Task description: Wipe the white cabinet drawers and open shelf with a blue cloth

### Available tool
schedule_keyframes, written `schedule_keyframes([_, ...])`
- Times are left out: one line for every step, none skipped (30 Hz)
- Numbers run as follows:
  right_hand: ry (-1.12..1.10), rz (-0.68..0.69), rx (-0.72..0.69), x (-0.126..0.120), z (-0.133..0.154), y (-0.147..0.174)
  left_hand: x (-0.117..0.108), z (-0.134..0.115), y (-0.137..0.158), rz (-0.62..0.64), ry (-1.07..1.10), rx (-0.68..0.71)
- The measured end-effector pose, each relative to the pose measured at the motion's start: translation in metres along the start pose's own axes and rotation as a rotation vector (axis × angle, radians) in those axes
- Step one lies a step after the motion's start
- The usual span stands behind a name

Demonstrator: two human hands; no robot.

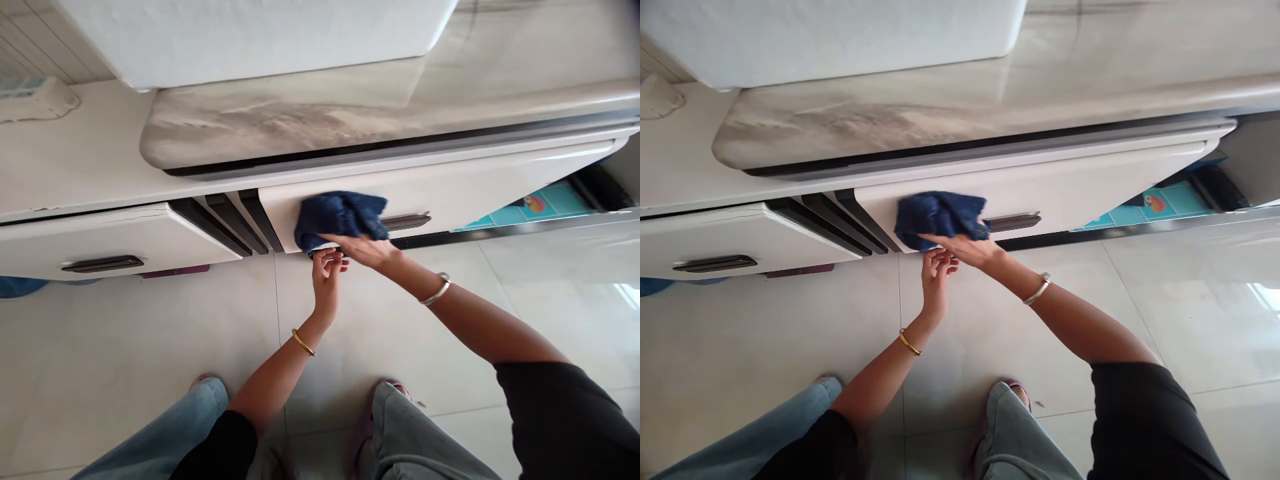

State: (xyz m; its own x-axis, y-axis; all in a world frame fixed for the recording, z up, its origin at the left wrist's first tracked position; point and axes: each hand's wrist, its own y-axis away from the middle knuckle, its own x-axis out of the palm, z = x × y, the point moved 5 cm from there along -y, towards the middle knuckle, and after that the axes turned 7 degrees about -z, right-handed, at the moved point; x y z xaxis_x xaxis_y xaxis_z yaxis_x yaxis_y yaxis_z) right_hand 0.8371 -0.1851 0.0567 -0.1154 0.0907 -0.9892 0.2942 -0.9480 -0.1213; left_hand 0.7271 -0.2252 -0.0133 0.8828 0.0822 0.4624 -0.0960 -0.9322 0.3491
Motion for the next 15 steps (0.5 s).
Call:
schedule_keyframes([0.024,-0.036,0.038,0.001,-0.010,0.009,0.004,-0.001,0.002,0.026,0.013,0.018])
schedule_keyframes([0.056,-0.069,0.094,0.002,-0.020,0.016,0.010,0.000,0.002,0.055,0.025,0.016])
schedule_keyframes([0.091,-0.100,0.160,0.002,-0.029,0.021,0.016,0.002,0.001,0.079,0.036,-0.011])
schedule_keyframes([0.127,-0.123,0.230,0.002,-0.036,0.024,0.021,0.005,-0.002,0.090,0.050,-0.056])
schedule_keyframes([0.158,-0.143,0.294,0.003,-0.041,0.025,0.025,0.007,-0.005,0.082,0.068,-0.097])
schedule_keyframes([0.180,-0.158,0.341,0.003,-0.043,0.024,0.026,0.008,-0.010,0.055,0.094,-0.118])
schedule_keyframes([0.188,-0.165,0.356,0.005,-0.042,0.020,0.025,0.007,-0.014,0.012,0.118,-0.112])
schedule_keyframes([0.181,-0.166,0.337,0.006,-0.037,0.015,0.022,0.002,-0.018,-0.041,0.131,-0.078])
schedule_keyframes([0.163,-0.161,0.292,0.009,-0.030,0.007,0.017,-0.005,-0.022,-0.101,0.126,-0.017])
schedule_keyframes([0.138,-0.157,0.237,0.011,-0.022,-0.001,0.011,-0.016,-0.024,-0.163,0.100,0.063])
schedule_keyframes([0.109,-0.151,0.181,0.013,-0.014,-0.010,0.005,-0.028,-0.024,-0.226,0.062,0.155])
schedule_keyframes([0.079,-0.146,0.137,0.015,-0.005,-0.019,-0.001,-0.041,-0.024,-0.279,0.025,0.249])
schedule_keyframes([0.051,-0.143,0.105,0.017,0.004,-0.029,-0.005,-0.053,-0.022,-0.315,0.001,0.338])
schedule_keyframes([0.022,-0.137,0.077,0.019,0.012,-0.038,-0.008,-0.064,-0.022,-0.336,-0.003,0.415])
schedule_keyframes([-0.009,-0.124,0.045,0.021,0.021,-0.047,-0.010,-0.072,-0.023,-0.343,0.004,0.475])
